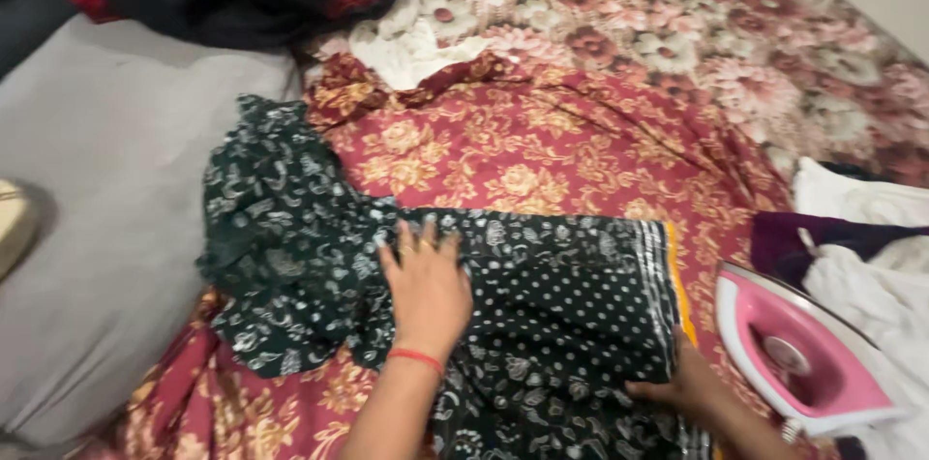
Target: The person irons a dark green patterned dress laid out on a bed. They use a pink electric iron to smooth the fabric, repeatedly adjusting the garment's position to cover different sections.
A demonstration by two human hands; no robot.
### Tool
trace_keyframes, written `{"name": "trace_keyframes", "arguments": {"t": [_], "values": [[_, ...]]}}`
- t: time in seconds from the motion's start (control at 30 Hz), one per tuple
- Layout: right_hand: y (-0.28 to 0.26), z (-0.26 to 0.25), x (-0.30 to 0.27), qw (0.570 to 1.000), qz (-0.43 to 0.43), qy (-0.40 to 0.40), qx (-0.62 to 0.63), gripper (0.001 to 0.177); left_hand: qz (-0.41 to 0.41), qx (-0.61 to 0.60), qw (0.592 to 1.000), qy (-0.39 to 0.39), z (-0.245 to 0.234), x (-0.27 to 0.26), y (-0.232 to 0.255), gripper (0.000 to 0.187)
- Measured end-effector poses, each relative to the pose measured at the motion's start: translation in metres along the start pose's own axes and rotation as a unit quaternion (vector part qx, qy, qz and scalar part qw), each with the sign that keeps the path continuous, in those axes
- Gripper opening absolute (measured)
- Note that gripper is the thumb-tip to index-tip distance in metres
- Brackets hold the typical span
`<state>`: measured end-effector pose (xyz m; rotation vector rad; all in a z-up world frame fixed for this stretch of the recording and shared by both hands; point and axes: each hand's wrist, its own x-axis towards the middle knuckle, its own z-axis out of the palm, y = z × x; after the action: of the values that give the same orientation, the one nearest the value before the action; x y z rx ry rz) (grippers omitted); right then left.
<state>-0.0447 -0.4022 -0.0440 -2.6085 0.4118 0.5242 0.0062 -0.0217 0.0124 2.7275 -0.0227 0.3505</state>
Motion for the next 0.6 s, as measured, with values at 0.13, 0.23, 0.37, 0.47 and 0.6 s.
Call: {"name": "trace_keyframes", "arguments": {"t": [0.13,0.23,0.37,0.47,0.6], "values": [[0.006,-0.036,0.034,0.990,0.042,-0.007,-0.136,0.122,-0.152,0.064,0.986,0.036,-0.034,0.010,-0.032,0.075],[0.023,-0.029,0.046,0.986,0.082,-0.033,-0.144,0.147,-0.209,0.069,0.975,0.025,-0.043,0.009,-0.048,0.085],[0.048,0.008,0.059,0.991,-0.053,-0.070,0.102,0.119,-0.218,0.077,0.973,0.017,-0.036,0.013,-0.052,0.085],[0.058,-0.002,0.060,0.985,-0.078,-0.154,0.021,0.105,-0.215,0.074,0.974,0.024,-0.029,0.015,-0.054,0.080],[0.068,-0.124,0.108,0.964,0.110,-0.221,-0.101,0.079,-0.204,0.067,0.973,0.082,-0.028,0.016,-0.061,0.062]]}}
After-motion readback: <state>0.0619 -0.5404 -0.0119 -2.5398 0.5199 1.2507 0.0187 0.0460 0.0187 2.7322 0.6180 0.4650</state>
